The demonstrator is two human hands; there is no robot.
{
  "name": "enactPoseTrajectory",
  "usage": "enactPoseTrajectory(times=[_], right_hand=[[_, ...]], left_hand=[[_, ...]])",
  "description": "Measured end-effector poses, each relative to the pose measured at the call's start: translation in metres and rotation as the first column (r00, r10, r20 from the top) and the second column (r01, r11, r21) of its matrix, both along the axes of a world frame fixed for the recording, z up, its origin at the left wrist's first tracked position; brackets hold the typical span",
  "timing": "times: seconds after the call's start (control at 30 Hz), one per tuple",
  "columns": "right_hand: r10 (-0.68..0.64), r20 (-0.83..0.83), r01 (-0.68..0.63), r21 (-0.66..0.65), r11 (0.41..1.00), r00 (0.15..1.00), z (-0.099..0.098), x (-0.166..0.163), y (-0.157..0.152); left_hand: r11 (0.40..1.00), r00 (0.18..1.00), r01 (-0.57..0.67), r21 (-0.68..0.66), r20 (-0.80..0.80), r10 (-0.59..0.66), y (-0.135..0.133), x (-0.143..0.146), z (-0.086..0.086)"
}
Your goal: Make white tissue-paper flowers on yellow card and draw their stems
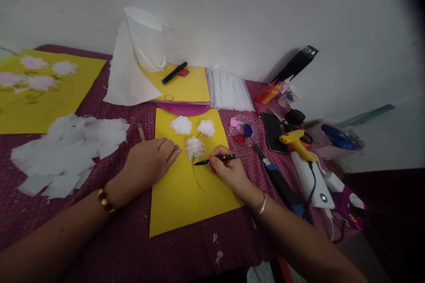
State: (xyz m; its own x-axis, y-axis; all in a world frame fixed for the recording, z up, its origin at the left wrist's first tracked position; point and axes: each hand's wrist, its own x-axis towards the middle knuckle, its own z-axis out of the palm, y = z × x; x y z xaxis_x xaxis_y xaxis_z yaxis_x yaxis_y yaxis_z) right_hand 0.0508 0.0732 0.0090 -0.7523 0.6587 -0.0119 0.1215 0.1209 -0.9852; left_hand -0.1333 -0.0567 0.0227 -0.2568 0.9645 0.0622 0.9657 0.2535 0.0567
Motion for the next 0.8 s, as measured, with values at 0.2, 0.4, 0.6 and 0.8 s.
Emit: enactPoseTrajectory(times=[0.2,0.4,0.6,0.8], right_hand=[[-0.009,-0.008,0.008,-0.134,0.991,1.000,-0.001,0.001,0.005],[-0.115,-0.070,0.099,-0.205,0.974,0.991,0.003,0.003,0.015],[-0.138,-0.153,0.101,-0.227,0.969,0.979,0.028,-0.009,0.033],[-0.069,-0.103,0.060,-0.092,0.994,0.992,0.028,-0.057,0.048]], left_hand=[[0.977,0.999,-0.032,-0.211,0.010,0.035,0.004,-0.006,-0.001],[0.979,0.998,-0.040,-0.200,0.039,0.049,0.007,-0.007,-0.003],[0.996,1.000,0.020,-0.083,-0.012,-0.021,0.003,-0.005,-0.004],[0.945,0.951,0.307,0.118,-0.078,-0.299,-0.001,0.013,-0.007]])
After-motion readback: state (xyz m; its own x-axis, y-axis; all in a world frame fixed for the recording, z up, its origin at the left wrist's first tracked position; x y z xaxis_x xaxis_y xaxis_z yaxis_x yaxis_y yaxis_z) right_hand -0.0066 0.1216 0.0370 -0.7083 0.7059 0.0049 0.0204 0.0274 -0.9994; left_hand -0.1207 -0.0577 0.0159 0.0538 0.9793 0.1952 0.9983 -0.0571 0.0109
